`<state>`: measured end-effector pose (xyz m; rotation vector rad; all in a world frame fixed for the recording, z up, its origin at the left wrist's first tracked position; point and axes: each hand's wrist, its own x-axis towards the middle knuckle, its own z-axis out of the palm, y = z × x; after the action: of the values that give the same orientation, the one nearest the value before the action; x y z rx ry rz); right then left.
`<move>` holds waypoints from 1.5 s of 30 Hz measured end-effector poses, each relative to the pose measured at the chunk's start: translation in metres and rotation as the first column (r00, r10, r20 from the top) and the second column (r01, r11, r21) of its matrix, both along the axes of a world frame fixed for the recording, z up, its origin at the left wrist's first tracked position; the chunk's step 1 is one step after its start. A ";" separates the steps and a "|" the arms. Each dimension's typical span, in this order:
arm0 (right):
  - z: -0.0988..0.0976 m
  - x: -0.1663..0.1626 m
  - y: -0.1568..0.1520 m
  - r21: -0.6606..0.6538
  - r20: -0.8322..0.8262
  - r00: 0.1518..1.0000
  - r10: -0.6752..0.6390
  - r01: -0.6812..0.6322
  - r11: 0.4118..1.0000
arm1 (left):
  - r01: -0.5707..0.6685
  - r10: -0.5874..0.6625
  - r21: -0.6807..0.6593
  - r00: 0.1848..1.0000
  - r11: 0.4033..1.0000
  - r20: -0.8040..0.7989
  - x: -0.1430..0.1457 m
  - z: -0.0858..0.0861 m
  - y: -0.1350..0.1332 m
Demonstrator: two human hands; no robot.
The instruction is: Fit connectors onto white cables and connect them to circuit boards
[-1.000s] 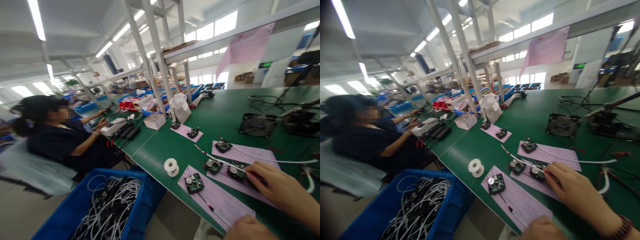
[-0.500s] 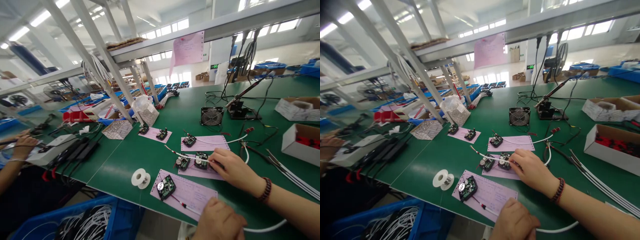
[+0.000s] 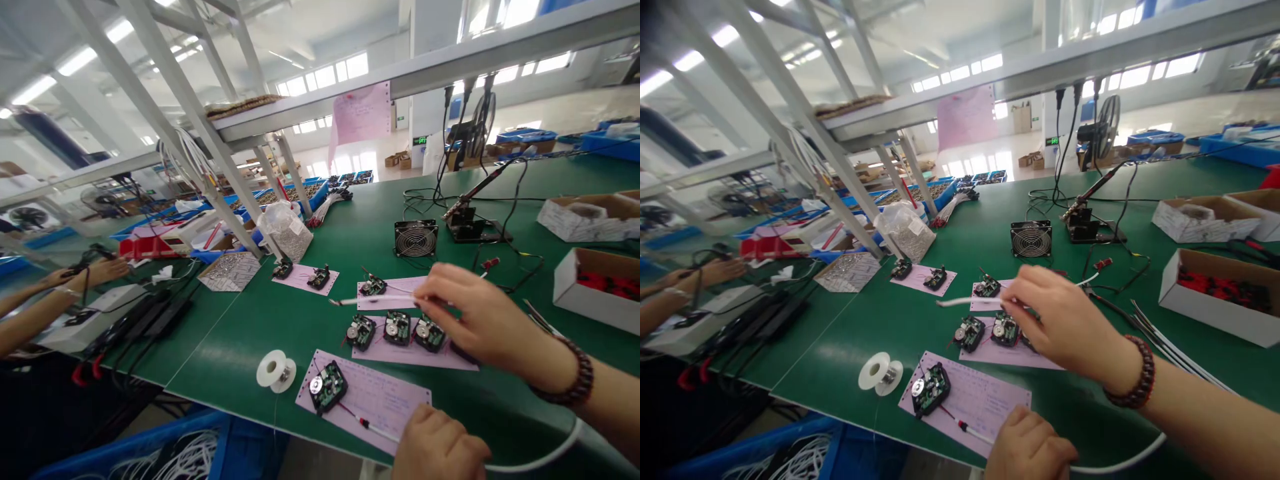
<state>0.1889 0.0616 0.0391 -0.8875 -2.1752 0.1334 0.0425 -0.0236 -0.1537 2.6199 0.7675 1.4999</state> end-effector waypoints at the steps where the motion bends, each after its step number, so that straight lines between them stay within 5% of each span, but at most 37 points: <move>1: 0.025 -0.001 -0.003 0.088 -0.066 0.997 0.029 -0.023 0.996 | 0.002 -0.002 -0.027 1.000 1.000 -0.014 -0.002 0.003 -0.002; 3: 0.063 -0.002 -0.008 0.200 -0.126 0.992 0.025 0.000 0.980 | 0.008 -0.009 -0.078 1.000 0.997 -0.018 -0.004 0.009 -0.004; 5: 0.071 -0.002 -0.010 0.234 -0.089 0.996 0.027 -0.006 0.972 | 0.015 -0.016 -0.105 1.000 0.994 -0.007 -0.005 0.012 -0.006; 7: 0.051 -0.002 -0.008 0.196 0.015 1.000 0.015 -0.018 0.980 | 0.008 -0.010 -0.120 1.000 0.993 -0.013 -0.006 0.013 -0.007; 12: -0.039 0.008 -0.003 0.017 0.266 0.963 -0.052 0.049 0.999 | 0.013 -0.036 -0.186 0.992 0.983 -0.122 -0.008 0.013 -0.011; 17: -0.072 0.019 -0.008 -0.052 0.308 0.950 -0.055 0.075 0.996 | 0.017 -0.056 -0.232 0.985 0.972 -0.162 -0.011 0.019 -0.013; 26: -0.084 0.029 0.012 -0.020 0.281 0.955 -0.099 0.108 0.994 | 0.023 -0.071 -0.276 0.984 0.961 -0.164 -0.012 0.027 -0.013; 34: -0.093 0.024 0.016 -0.133 0.227 0.970 -0.087 0.120 0.984 | 0.035 -0.097 -0.323 0.979 0.946 -0.180 -0.014 0.032 -0.014; 45: -0.076 0.044 0.013 -0.172 0.048 0.989 -0.141 0.147 0.974 | 0.045 -0.124 -0.373 0.974 0.927 -0.190 -0.017 0.036 -0.014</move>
<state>0.2332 0.0749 -0.0367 -1.1524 -2.1474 0.2420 0.0255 -0.0373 -0.1179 2.5072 0.8416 0.9527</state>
